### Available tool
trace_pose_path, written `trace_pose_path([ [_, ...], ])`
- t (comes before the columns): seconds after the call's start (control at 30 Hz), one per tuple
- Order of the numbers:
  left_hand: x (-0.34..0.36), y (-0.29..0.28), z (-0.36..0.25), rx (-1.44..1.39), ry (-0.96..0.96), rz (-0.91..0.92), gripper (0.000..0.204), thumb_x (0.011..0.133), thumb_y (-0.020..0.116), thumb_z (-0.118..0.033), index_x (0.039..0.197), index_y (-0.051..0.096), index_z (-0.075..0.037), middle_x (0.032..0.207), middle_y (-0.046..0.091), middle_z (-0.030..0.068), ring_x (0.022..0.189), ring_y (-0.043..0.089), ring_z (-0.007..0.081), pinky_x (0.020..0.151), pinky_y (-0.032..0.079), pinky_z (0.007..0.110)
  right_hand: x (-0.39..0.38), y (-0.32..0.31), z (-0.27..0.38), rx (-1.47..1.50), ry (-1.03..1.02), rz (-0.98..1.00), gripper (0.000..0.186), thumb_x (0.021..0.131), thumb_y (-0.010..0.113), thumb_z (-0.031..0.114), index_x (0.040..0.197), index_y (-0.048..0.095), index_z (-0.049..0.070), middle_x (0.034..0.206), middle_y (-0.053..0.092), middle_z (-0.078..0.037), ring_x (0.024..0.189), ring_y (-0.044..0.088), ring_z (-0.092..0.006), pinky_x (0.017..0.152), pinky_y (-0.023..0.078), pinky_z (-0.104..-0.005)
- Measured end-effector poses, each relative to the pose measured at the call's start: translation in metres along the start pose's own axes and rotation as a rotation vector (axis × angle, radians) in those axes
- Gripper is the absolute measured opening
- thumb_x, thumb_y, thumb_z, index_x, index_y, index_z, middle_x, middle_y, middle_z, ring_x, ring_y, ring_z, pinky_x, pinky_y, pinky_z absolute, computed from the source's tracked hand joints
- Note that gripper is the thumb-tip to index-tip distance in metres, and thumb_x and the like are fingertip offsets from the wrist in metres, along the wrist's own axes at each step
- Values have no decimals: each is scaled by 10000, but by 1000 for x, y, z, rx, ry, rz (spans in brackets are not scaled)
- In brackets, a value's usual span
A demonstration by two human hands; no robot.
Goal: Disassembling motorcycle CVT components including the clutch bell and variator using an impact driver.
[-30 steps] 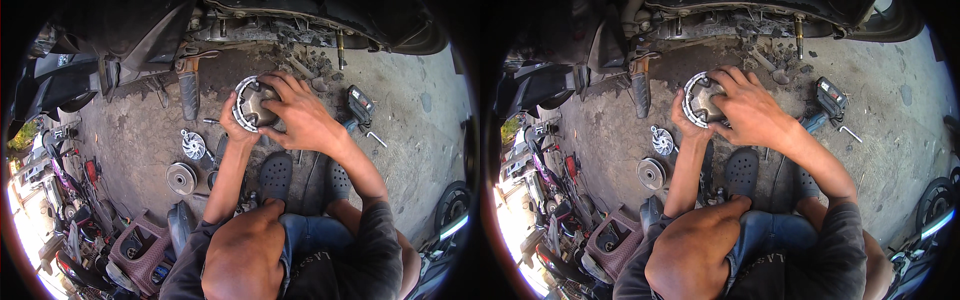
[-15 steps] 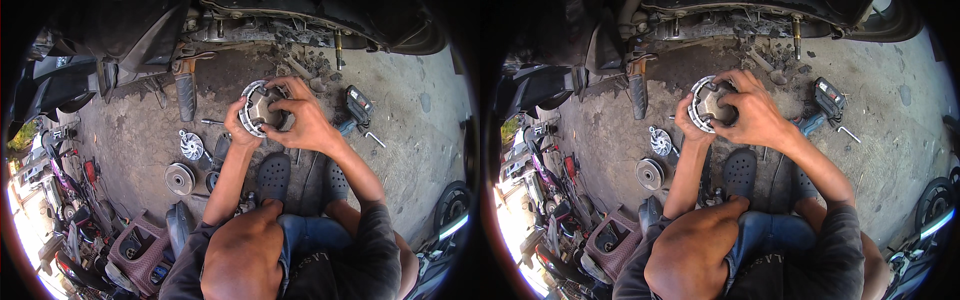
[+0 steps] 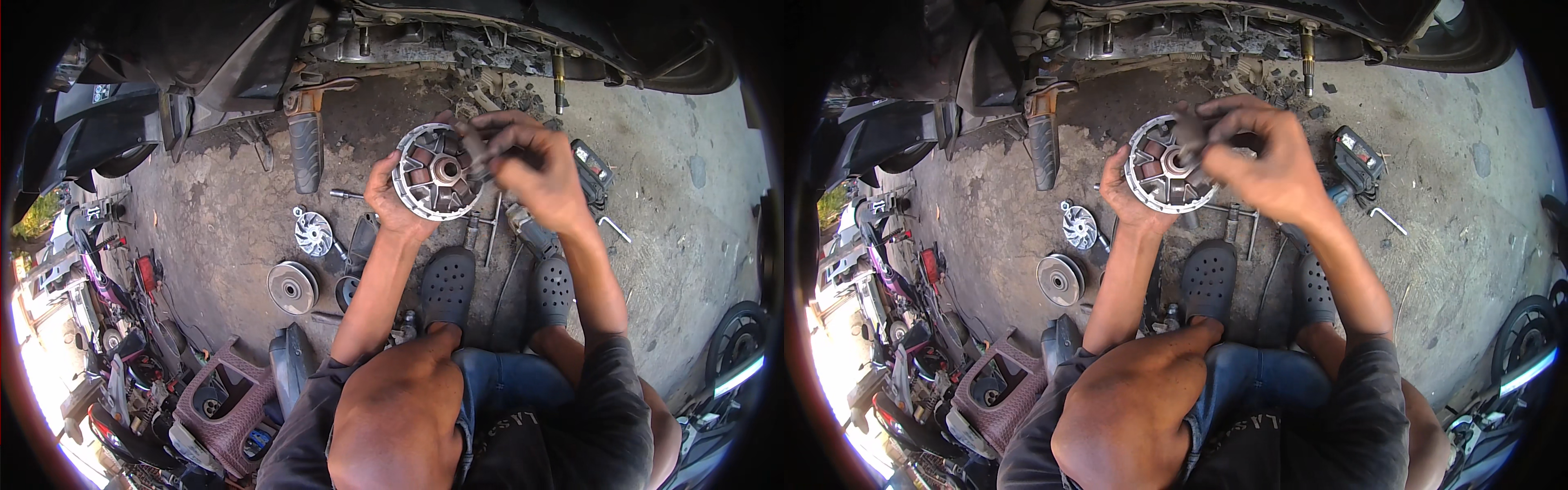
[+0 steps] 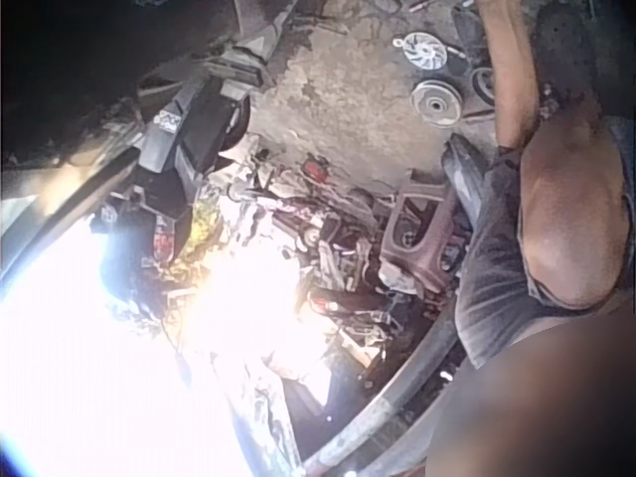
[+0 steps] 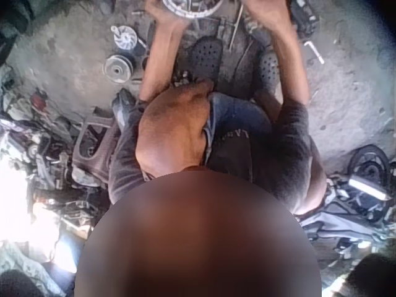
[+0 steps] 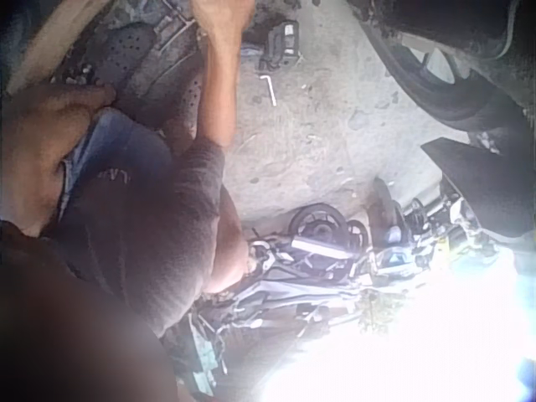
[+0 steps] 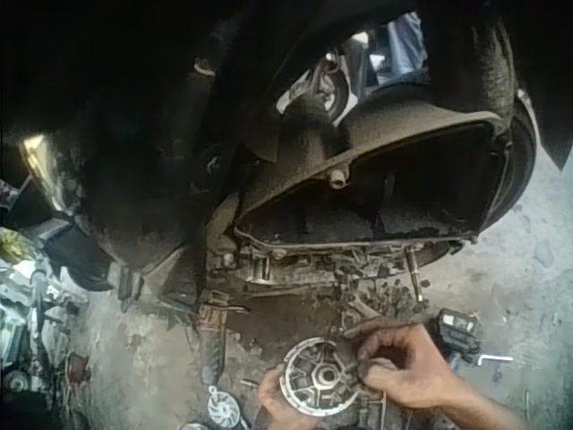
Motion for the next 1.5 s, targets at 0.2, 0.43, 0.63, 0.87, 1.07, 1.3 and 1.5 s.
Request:
trace_pose_path([
  [0.2,1,12,4,14,-30,72,861,803,467,-557,1423,339,27,1300,519,275,1204,529,398,1020,428,566,3,-13,-14,724,146,-66,529,922,321,304,1173,560,-97,1135,637,-220,1045,630,-298,903,505,-437],
  [0.43,1,16,4,-36,-49,44,912,793,478,-583,1444,301,30,1293,527,275,1191,527,432,996,383,674,4,-27,-9,485,61,-84,576,896,551,407,1225,542,-66,1079,650,-191,999,644,-242,872,522,-408],
  [0.63,-21,-15,-26,-39,99,-52,883,805,503,-559,1399,356,76,1433,401,251,1238,496,382,1065,394,515,-22,17,-14,276,-208,-232,518,765,782,110,1163,490,-46,1209,564,-203,1041,573,-192,861,490,-321],
  [0.87,-64,-66,-35,36,56,-74,967,768,564,-570,1458,263,35,1380,416,323,1267,372,554,971,314,740,-30,44,-121,385,322,-205,405,861,708,301,1009,590,-56,845,687,-130,735,614,-119,673,495,-279],
  [1.07,-82,-97,-38,104,98,-219,948,746,568,-584,1455,307,-11,1364,462,276,1265,414,507,990,324,720,-37,64,-204,-330,239,130,339,806,750,298,867,670,-26,786,644,-265,760,645,-422,686,515,-435],
  [1.3,-68,-92,-30,11,47,-161,973,715,632,-539,1463,300,-15,1447,354,285,1365,278,474,1078,210,668,-19,67,-211,-427,251,147,286,787,740,275,897,695,14,853,686,-201,870,667,-367,790,526,-429],
  [1.5,-56,-79,-9,63,-27,-65,985,749,601,-532,1491,216,-11,1466,314,297,1376,254,482,1076,203,679,-12,72,-243,-616,302,196,258,806,706,248,968,676,49,871,678,-213,881,653,-385,779,518,-456],
])
Point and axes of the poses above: each hand's wrist, its own x-axis towards the middle knuckle, its own y-axis out of the palm, z = x × y, the point moved 9 cm from there along x, towards the middle knuckle
